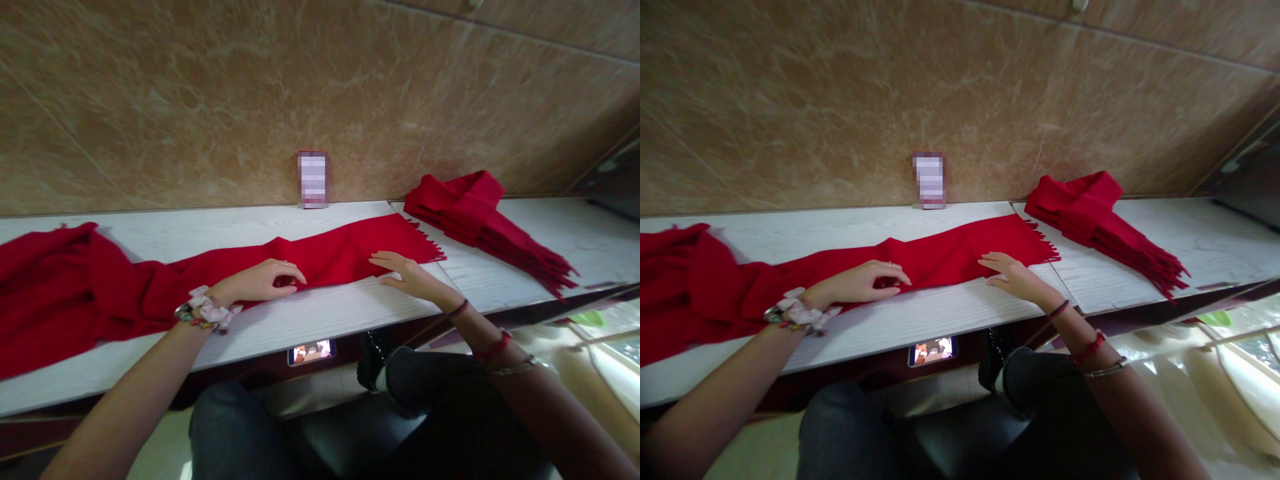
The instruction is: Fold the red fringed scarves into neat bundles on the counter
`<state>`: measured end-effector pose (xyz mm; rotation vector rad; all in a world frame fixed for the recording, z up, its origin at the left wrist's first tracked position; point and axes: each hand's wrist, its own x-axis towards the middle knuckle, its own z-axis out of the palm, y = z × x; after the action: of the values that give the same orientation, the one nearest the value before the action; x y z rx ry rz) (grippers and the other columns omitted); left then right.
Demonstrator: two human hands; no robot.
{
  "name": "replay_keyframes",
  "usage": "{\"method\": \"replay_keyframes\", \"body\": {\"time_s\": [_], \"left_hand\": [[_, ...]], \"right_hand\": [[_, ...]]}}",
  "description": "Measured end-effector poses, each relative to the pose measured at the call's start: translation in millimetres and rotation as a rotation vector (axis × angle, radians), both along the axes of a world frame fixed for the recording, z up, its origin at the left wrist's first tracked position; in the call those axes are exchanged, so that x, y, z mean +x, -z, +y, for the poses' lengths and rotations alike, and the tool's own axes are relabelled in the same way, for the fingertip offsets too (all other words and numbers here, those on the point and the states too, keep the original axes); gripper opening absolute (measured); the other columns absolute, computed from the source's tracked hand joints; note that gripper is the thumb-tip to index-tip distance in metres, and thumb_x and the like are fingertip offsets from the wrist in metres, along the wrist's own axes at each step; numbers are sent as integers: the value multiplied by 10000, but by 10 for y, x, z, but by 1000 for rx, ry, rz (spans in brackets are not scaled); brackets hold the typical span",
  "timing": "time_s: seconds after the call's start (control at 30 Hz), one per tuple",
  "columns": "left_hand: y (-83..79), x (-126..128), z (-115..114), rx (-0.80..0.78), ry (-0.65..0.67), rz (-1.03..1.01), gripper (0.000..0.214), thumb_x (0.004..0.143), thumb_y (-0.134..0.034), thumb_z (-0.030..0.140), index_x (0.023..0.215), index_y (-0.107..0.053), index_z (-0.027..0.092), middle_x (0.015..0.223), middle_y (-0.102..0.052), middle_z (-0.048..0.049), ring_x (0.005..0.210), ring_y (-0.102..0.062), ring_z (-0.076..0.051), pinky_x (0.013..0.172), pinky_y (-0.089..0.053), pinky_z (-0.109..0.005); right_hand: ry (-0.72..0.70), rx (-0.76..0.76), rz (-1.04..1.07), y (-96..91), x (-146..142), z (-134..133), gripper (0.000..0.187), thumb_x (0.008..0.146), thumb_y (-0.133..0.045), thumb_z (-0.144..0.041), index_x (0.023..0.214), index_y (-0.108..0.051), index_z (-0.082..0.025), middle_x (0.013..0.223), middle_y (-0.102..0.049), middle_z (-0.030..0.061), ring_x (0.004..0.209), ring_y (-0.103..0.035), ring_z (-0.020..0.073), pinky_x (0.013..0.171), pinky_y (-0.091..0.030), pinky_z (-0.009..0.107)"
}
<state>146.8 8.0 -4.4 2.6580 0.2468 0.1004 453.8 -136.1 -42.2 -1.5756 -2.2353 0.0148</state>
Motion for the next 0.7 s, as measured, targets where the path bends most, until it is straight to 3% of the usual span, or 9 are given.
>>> {"method": "replay_keyframes", "body": {"time_s": [0.1,0.27,0.47,0.57,0.63,0.7], "left_hand": [[66,19,-3,78,-3,66,238,861,-463,286,987,-634,179,957,-645,-29,842,-585,-127,787,-416,-217],[155,121,-128,412,-66,31,381,858,-492,398,1186,-551,213,1166,-551,-77,1016,-541,-190,881,-401,-296],[177,636,-364,740,4,-41,396,882,-455,159,1277,-464,195,1347,-443,-113,1202,-437,-239,914,-402,-364],[224,899,-428,775,-15,-12,272,874,-434,79,1093,-589,123,1195,-577,-131,1153,-496,-236,888,-431,-356],[258,984,-431,716,-38,1,206,868,-450,76,953,-635,110,1029,-656,-115,1030,-582,-214,850,-460,-331],[279,992,-410,627,-93,-33,201,883,-449,118,934,-642,130,965,-678,-86,921,-629,-184,800,-488,-300]], "right_hand": [[5,38,25,-18,-20,-16,427,814,-587,-217,1237,-536,-191,1258,-559,97,1199,-471,226,995,-405,421],[68,64,-6,89,-18,92,292,808,-591,-192,1097,-630,-181,1101,-655,93,1047,-580,224,915,-463,397],[75,79,19,118,-4,150,314,806,-601,-231,1117,-615,-188,1087,-658,91,1012,-590,225,880,-469,392],[104,85,25,125,-20,154,345,803,-602,-233,1145,-596,-189,1110,-646,98,1035,-578,232,889,-460,409],[119,88,25,148,-23,158,347,803,-599,-233,1148,-593,-191,1124,-639,103,1058,-568,237,904,-450,421],[120,88,32,183,-17,165,347,804,-599,-236,1147,-593,-186,1141,-632,109,1080,-558,239,912,-445,423]]}}
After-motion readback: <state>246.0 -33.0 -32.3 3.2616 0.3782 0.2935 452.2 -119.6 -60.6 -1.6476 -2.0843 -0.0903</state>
